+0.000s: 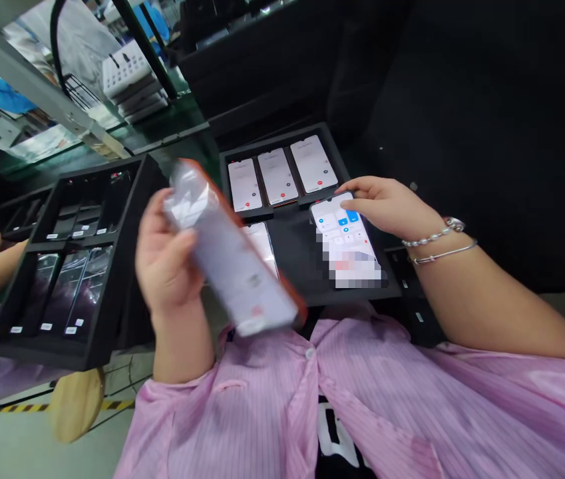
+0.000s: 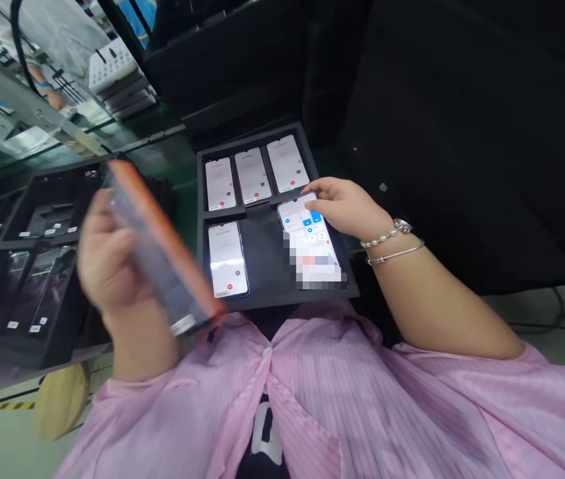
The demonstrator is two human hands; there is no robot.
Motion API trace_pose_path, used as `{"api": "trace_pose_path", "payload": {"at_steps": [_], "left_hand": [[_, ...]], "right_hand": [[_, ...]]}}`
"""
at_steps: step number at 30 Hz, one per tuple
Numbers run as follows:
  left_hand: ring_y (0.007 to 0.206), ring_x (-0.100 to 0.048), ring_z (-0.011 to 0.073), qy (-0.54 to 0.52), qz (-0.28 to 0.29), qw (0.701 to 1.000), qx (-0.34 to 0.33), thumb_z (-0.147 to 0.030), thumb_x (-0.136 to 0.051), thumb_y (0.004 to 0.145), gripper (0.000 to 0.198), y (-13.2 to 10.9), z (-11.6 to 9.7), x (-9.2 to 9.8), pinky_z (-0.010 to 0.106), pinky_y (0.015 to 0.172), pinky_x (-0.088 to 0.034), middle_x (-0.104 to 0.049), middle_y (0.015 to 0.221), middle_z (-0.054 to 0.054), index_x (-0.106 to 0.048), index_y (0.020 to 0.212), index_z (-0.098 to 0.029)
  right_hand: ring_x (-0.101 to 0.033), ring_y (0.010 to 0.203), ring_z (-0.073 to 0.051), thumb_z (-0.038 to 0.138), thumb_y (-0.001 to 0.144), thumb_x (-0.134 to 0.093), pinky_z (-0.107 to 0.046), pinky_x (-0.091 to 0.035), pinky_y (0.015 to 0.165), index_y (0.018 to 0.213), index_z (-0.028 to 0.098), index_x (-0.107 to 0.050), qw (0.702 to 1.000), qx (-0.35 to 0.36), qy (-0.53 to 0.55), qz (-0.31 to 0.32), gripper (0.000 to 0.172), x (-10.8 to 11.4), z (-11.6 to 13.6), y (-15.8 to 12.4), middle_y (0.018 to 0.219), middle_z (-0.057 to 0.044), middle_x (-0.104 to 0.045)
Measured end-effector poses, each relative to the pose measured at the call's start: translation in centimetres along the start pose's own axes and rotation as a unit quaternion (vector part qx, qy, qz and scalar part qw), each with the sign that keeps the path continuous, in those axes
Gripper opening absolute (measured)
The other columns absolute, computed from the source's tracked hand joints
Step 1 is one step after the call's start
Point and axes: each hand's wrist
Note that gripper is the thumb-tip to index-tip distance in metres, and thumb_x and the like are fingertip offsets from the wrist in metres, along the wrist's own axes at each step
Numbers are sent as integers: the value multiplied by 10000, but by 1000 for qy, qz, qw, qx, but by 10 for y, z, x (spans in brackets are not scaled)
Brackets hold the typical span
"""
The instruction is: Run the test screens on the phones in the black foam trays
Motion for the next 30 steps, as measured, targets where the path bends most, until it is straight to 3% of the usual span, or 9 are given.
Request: {"api": "trace_pose_path", "payload": {"at_steps": [4, 7, 11, 15, 19, 22, 24, 26, 30], "left_hand": [[867, -742, 210, 42, 156, 977, 139, -356, -915, 734, 629, 35, 65, -37, 274, 635, -594, -735, 1060, 24, -607, 1280, -299], [867, -739, 229, 159, 257, 932, 201, -282, -800, 838, 591, 47, 84, -54, 351, 725, -614, -734, 1052, 39, -554, 1374, -283], [1102, -690, 307, 370, 305, 870, 117, -326, -767, 893, 567, 51, 80, -64, 478, 998, -581, -740, 1151, 77, -590, 1426, -243], [1373, -529, 395, 515, 328, 792, 7, -406, -769, 915, 498, 46, 75, -64, 578, 1187, -451, -711, 1384, 120, -675, 1364, -214], [1451, -470, 409, 542, 262, 793, -89, -549, -716, 960, 601, 70, 76, -52, 587, 1259, -360, -608, 1517, 143, -615, 1458, -228], [1480, -438, 419, 547, 176, 812, -105, -691, -621, 982, 638, 118, 84, -36, 586, 1287, -317, -587, 1506, 133, -609, 1455, -264], [1460, -449, 419, 552, 134, 820, -73, -717, -595, 983, 614, 155, 94, -25, 586, 1281, -326, -603, 1470, 134, -645, 1401, -270], [1438, -461, 421, 565, 100, 819, -34, -689, -587, 995, 556, 187, 107, -17, 594, 1266, -344, -619, 1449, 147, -681, 1338, -262], [1425, -484, 442, 619, 62, 783, 3, -619, -564, 1026, 501, 220, 128, -12, 614, 1237, -377, -628, 1461, 198, -711, 1279, -211]], "right_hand": [[-715, 1004, -311, 300, 794, -754, -530, -594, 966, 1092, 244, -797, 988, 54, -142, -26, 307, 7, 0, 5, 1065, -76, -757], [-673, 1163, -350, 299, 801, -724, -567, -528, 1103, 981, 243, -821, 962, 106, -249, -41, 212, 8, -6, 15, 1136, -96, -741], [-675, 1176, -319, 381, 945, -589, -527, -513, 1136, 944, 249, -819, 960, 114, -248, -60, 266, 6, -17, 19, 1146, -106, -719], [-597, 1330, -373, 632, 957, -601, -574, -463, 1207, 1182, 267, -807, 953, 133, -271, -1, 475, 15, -20, 7, 1320, -117, -669], [-459, 1477, -469, 823, 730, -790, -647, -436, 1234, 1587, 268, -552, 930, 138, -324, 104, 1049, 31, -21, -3, 1580, -145, -514], [-463, 1462, -499, 790, 664, -854, -654, -489, 1186, 1650, 272, -459, 915, 135, -355, 136, 1182, 33, -22, 0, 1613, -153, -472], [-523, 1394, -487, 697, 754, -817, -667, -494, 1164, 1619, 266, -503, 910, 135, -374, 120, 1016, 28, -18, 6, 1530, -159, -545], [-580, 1317, -458, 582, 892, -701, -686, -459, 1173, 1519, 256, -613, 913, 142, -378, 62, 713, 22, -7, 14, 1381, -156, -642], [-633, 1241, -392, 467, 998, -593, -635, -475, 1150, 1292, 259, -748, 929, 182, -318, -59, 391, 8, 30, 43, 1254, -132, -710]]}}
Point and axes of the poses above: each hand's wrist, its own y-axis towards the middle knuckle, its own x-axis out of the back of the hand, z = x × y
